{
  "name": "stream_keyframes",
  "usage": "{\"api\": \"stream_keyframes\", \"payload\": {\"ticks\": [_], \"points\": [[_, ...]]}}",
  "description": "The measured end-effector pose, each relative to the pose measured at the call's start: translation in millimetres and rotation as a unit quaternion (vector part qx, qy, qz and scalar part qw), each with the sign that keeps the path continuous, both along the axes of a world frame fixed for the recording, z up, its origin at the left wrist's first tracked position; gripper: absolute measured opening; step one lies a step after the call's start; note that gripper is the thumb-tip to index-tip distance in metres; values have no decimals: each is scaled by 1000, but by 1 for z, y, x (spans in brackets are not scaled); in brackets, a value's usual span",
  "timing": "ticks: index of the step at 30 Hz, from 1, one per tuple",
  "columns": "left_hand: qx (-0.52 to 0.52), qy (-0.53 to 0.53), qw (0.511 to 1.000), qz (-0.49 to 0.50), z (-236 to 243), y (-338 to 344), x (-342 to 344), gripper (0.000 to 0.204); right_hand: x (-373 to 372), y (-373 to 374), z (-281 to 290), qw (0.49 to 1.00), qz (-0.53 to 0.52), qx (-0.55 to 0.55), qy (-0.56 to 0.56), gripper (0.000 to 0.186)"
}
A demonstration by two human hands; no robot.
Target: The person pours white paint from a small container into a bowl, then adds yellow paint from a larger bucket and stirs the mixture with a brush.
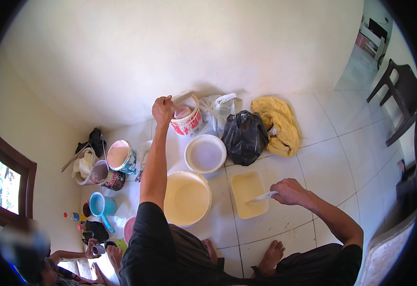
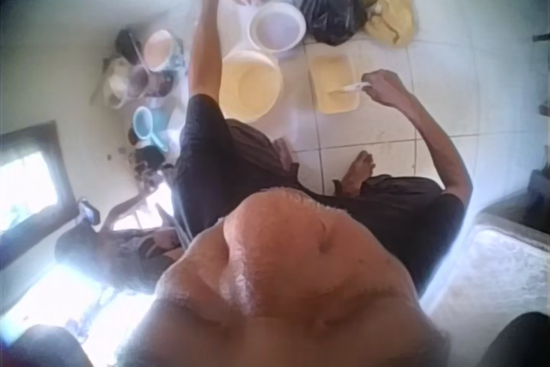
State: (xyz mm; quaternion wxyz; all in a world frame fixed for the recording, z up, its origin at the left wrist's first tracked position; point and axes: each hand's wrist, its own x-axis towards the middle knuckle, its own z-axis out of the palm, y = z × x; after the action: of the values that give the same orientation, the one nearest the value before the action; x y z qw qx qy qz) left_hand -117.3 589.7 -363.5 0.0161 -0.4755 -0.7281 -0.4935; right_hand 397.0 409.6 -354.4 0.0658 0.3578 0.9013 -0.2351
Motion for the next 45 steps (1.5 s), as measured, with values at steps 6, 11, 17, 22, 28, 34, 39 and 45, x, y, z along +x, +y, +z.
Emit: {"api": "stream_keyframes", "payload": {"ticks": [6, 11, 17, 22, 28, 34, 39, 45], "points": [[-6, -34, 999, -21, 2, -2, -19, 37, -5, 1, 4, 1000, 13, 4, 6, 16], [16, -18, 1000, -20, 3, -3, -20, 36, -2, 0, 1, 1000, 13, 11, 6, 16], [88, 22, 996, -2, 12, -6, -15, 28, -4, -3, -1, 999, 23, 19, 14, 17], [125, 35, 991, 9, 17, -10, -1, 23, -7, -2, 3, 999, 34, 17, 1, 17], [160, 0, 987, -3, 19, -10, 12, 17, -16, 4, 8, 997, 62, -1, -41, 19], [138, 12, 990, -12, -1, -12, 14, 20, -32, 5, 13, 994, 79, -17, -75, 20], [154, -9, 988, -1, -21, -5, 18, 18, -35, 5, 17, 996, 68, -13, -64, 20], [103, -1, 995, 9, -48, -11, 16, 18, -42, 3, 18, 998, 58, 2, -38, 18]]}}
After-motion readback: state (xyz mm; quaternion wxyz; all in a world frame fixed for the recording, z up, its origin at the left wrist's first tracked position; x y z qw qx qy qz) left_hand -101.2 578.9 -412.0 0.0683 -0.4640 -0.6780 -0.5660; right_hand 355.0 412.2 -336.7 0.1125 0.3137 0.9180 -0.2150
